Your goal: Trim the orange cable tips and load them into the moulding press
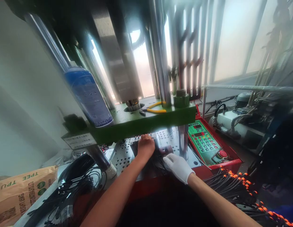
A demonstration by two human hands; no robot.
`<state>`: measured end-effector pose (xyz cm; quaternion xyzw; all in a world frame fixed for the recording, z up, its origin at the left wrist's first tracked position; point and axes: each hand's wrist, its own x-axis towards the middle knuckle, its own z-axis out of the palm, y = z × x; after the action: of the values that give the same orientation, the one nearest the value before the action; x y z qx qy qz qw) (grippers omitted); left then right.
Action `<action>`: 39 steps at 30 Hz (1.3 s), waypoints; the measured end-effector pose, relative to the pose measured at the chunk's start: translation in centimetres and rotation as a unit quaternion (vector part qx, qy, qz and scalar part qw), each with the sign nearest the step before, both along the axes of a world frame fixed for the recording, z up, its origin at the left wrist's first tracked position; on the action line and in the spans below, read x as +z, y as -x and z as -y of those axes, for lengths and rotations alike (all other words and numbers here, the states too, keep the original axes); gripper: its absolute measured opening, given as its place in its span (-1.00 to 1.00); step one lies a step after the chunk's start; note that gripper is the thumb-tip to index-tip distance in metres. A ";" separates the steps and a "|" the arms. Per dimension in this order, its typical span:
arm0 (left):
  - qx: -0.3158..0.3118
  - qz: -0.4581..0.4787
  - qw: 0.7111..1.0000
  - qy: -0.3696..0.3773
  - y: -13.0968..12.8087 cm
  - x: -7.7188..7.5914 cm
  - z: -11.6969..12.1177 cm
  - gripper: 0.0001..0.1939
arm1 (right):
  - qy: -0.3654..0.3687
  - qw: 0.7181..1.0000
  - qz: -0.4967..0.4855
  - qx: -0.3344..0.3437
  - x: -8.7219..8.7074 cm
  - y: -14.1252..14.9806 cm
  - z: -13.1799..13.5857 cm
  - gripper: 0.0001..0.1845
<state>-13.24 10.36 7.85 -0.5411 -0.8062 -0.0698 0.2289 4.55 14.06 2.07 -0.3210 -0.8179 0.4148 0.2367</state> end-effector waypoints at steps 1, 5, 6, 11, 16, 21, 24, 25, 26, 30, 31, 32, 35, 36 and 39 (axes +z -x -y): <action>-0.006 0.001 1.000 0.001 -0.4 -0.1 0.0 -0.73 | -0.002 1.000 -0.001 0.000 0.0 0.0 0.0 -0.66; -0.009 0.014 1.000 0.006 -1.4 -0.7 -0.1 -0.75 | -0.005 1.000 -0.001 -0.001 -0.1 0.2 -0.3 -0.66; -0.005 0.018 1.000 0.005 -1.4 -0.9 -0.2 -0.74 | -0.004 1.000 0.000 -0.001 -0.1 0.2 -0.3 -0.66; 0.003 0.037 0.999 0.002 -0.7 -1.1 -0.8 -0.73 | 0.007 1.000 0.003 0.000 0.3 0.0 -0.1 -0.68; 0.002 0.061 0.998 0.008 0.2 -0.4 -1.3 -0.75 | 0.011 1.000 0.002 0.003 0.7 -0.2 0.1 -0.69; -0.003 0.086 0.996 -0.007 1.3 0.5 -0.4 -0.72 | 0.003 1.000 -0.001 -0.002 0.6 -0.3 0.1 -0.69; -0.005 0.101 0.994 -0.031 2.5 0.5 1.7 -0.67 | -0.006 1.000 -0.006 -0.016 0.8 -0.5 -0.1 -0.69; -0.001 0.107 0.993 -0.039 3.1 0.5 2.5 -0.65 | -0.009 1.000 -0.009 -0.023 1.0 -0.5 -0.3 -0.68; 0.007 0.115 0.992 -0.048 3.8 0.5 3.3 -0.63 | -0.013 0.999 -0.011 -0.032 1.4 -0.3 -0.6 -0.67; 0.064 0.167 0.981 -0.073 7.2 0.7 5.0 -0.58 | -0.035 0.996 -0.018 -0.074 3.6 2.6 -3.2 -0.59; 0.079 0.186 0.977 -0.074 8.1 0.9 5.0 -0.55 | -0.044 0.996 -0.019 -0.079 4.2 3.9 -4.0 -0.56; 0.091 0.208 0.971 -0.072 8.9 1.0 5.0 -0.52 | -0.053 0.995 -0.019 -0.079 4.9 5.2 -4.8 -0.53; 0.101 0.286 0.951 -0.053 10.8 1.2 4.3 -0.48 | -0.068 0.995 -0.007 -0.068 6.3 9.1 -6.6 -0.55; 0.097 0.313 0.944 -0.046 11.2 1.1 4.0 -0.50 | -0.071 0.995 -0.001 -0.065 6.6 10.1 -7.0 -0.58; 0.071 0.380 0.921 -0.047 12.2 0.1 3.3 -0.56 | -0.079 0.995 0.014 -0.060 6.6 12.2 -8.2 -0.63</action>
<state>-25.43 7.07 8.00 -0.4040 -0.8646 -0.2916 -0.0654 -7.65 22.25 8.68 -0.3553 -0.8307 0.3294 0.2743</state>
